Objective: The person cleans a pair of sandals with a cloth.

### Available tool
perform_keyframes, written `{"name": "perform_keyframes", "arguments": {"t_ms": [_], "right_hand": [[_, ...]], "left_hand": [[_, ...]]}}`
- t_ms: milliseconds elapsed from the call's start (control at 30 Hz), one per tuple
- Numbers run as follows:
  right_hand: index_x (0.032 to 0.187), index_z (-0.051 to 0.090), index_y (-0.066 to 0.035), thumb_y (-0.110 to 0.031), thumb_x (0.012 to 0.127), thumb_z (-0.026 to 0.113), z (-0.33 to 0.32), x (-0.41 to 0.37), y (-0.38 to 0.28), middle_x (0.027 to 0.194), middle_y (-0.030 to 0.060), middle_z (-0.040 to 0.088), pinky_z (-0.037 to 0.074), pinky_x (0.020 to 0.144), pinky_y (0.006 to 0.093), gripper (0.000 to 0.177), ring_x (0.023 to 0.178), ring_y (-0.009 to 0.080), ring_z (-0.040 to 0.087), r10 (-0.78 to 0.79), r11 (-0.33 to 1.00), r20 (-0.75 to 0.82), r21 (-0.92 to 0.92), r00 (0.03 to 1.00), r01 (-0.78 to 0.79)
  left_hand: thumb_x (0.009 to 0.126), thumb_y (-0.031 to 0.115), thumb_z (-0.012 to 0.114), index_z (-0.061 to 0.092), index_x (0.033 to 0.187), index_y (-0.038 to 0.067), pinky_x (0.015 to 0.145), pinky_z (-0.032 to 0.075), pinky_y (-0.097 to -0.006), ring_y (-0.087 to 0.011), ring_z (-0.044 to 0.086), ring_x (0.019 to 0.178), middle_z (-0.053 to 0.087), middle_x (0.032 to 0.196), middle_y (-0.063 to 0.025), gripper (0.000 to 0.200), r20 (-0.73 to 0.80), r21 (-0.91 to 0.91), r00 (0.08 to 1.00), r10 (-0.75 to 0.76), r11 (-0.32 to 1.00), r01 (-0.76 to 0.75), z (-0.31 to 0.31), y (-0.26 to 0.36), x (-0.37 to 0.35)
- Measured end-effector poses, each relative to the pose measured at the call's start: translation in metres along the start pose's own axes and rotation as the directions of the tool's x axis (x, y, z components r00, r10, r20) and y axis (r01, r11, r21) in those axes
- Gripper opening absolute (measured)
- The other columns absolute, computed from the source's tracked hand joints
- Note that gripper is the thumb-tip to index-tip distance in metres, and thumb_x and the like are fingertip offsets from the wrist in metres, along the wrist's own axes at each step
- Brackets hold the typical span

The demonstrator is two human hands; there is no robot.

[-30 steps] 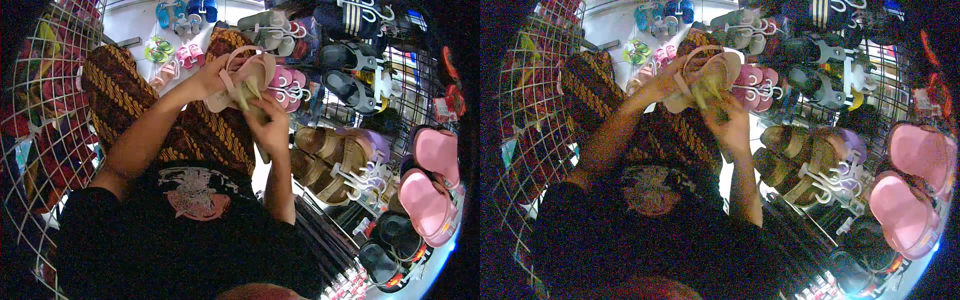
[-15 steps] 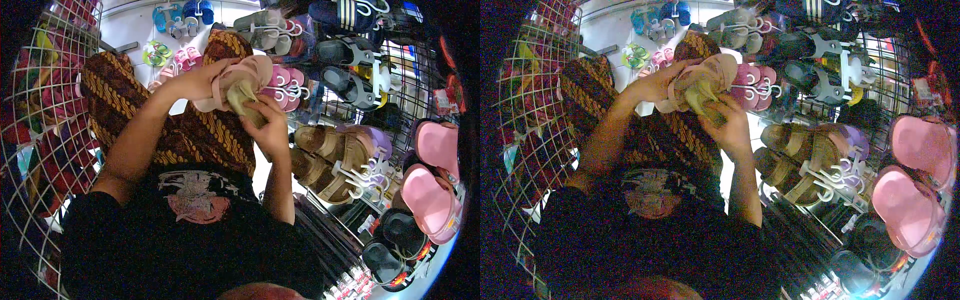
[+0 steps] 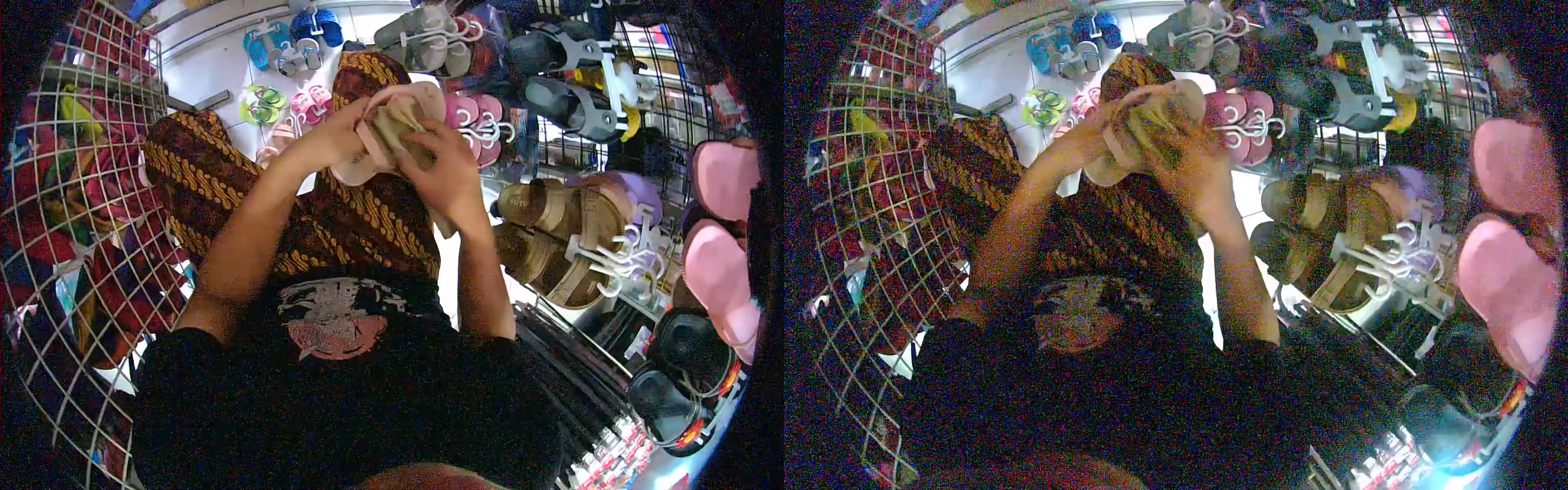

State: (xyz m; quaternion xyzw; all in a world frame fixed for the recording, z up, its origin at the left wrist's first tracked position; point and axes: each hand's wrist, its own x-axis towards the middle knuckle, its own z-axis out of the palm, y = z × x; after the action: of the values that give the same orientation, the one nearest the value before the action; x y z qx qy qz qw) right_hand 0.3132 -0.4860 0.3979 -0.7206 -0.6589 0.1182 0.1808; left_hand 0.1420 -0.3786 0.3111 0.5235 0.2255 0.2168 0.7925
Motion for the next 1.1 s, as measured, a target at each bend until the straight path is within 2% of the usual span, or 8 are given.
{"name": "perform_keyframes", "arguments": {"t_ms": [300, 400, 533, 633, 667, 800, 967, 1100], "right_hand": [[0.108, 0.066, -0.005, -0.015, 0.078, 0.072, 0.020, -0.041, 0.015, 0.117, 0.0171, 0.059, 0.040, 0.099, 0.0373, 0.032, 0.112, 0.0310, 0.056, 0.232, 0.875, 0.074, 0.419, 0.970, -0.241], [0.107, 0.065, -0.005, -0.014, 0.080, 0.071, 0.021, -0.040, 0.011, 0.115, 0.0166, 0.060, 0.040, 0.099, 0.0362, 0.029, 0.112, 0.0294, 0.056, 0.244, 0.884, 0.033, 0.404, 0.969, -0.236], [0.110, 0.062, -0.004, -0.014, 0.086, 0.066, 0.027, -0.045, 0.015, 0.111, 0.0125, 0.062, 0.040, 0.097, 0.0330, 0.027, 0.109, 0.0228, 0.056, 0.327, 0.757, 0.049, 0.584, 0.944, -0.292], [0.118, 0.058, -0.004, -0.014, 0.089, 0.063, 0.037, -0.046, 0.034, 0.114, 0.0095, 0.060, 0.044, 0.092, 0.0314, 0.031, 0.106, 0.0183, 0.056, 0.338, 0.678, 0.060, 0.677, 0.939, -0.287], [0.120, 0.056, -0.004, -0.014, 0.089, 0.065, 0.032, -0.047, 0.032, 0.116, 0.0100, 0.059, 0.046, 0.091, 0.0327, 0.034, 0.106, 0.0194, 0.057, 0.372, 0.654, 0.042, 0.697, 0.927, -0.294], [0.127, 0.050, -0.003, -0.015, 0.086, 0.066, 0.023, -0.056, 0.038, 0.121, 0.0103, 0.057, 0.048, 0.089, 0.0328, 0.045, 0.108, 0.0196, 0.056, 0.406, 0.709, -0.035, 0.643, 0.913, -0.291], [0.125, 0.053, 0.000, -0.015, 0.082, 0.071, 0.004, -0.054, -0.005, 0.118, 0.0150, 0.061, 0.048, 0.090, 0.0348, 0.049, 0.110, 0.0213, 0.058, 0.091, 0.971, -0.193, 0.234, 0.977, -0.044], [0.124, 0.056, -0.002, -0.015, 0.076, 0.075, 0.016, -0.037, 0.014, 0.117, 0.0182, 0.061, 0.047, 0.091, 0.0360, 0.053, 0.108, 0.0266, 0.060, 0.345, 0.918, -0.308, 0.306, 0.887, -0.252]], "left_hand": [[0.075, 0.016, 0.072, 0.045, 0.129, 0.004, 0.100, 0.040, -0.0354, -0.0263, 0.050, 0.121, 0.052, 0.128, -0.0170, 0.062, -0.027, 0.464, 0.993, 0.113, 0.882, -0.088, -0.013, 0.035, -0.014], [0.067, 0.018, 0.077, 0.048, 0.129, 0.008, 0.104, 0.038, -0.0408, -0.0361, 0.041, 0.132, 0.040, 0.140, -0.0242, 0.069, 0.162, 0.661, 0.945, 0.285, 0.679, -0.318, -0.028, 0.046, -0.026], [0.061, 0.018, 0.080, 0.057, 0.118, 0.014, 0.099, 0.042, -0.0472, -0.0454, 0.042, 0.124, 0.038, 0.136, -0.0294, 0.062, 0.200, 0.878, 0.961, 0.191, 0.401, -0.262, 0.008, 0.076, -0.046], [0.062, 0.020, 0.081, 0.056, 0.111, 0.010, 0.089, 0.047, -0.0480, -0.0450, 0.051, 0.110, 0.047, 0.120, -0.0265, 0.056, 0.039, 0.861, 0.997, -0.061, 0.509, -0.003, 0.037, 0.073, -0.044], [0.062, 0.022, 0.082, 0.054, 0.106, 0.008, 0.080, 0.049, -0.0482, -0.0431, 0.055, 0.097, 0.051, 0.104, -0.0227, 0.054, 0.055, 0.913, 0.929, 0.367, 0.358, -0.196, 0.033, 0.024, -0.031], [0.062, 0.022, 0.082, 0.056, 0.105, 0.006, 0.079, 0.049, -0.0458, -0.0397, 0.059, 0.091, 0.059, 0.097, -0.0201, 0.053, 0.030, 0.882, 0.995, 0.096, 0.466, -0.071, 0.006, 0.013, -0.015], [0.068, 0.022, 0.080, 0.061, 0.098, 0.003, 0.074, 0.050, -0.0389, -0.0306, 0.064, 0.084, 0.065, 0.088, -0.0176, 0.041, -0.044, 0.691, 0.983, 0.179, 0.716, -0.100, -0.001, 0.039, -0.022], [0.072, 0.024, 0.078, 0.062, 0.101, 0.003, 0.069, 0.050, -0.0325, -0.0190, 0.062, 0.073, 0.065, 0.082, -0.0135, 0.040, -0.037, 0.551, 0.996, 0.076, 0.833, -0.043, -0.012, 0.044, -0.021]]}}
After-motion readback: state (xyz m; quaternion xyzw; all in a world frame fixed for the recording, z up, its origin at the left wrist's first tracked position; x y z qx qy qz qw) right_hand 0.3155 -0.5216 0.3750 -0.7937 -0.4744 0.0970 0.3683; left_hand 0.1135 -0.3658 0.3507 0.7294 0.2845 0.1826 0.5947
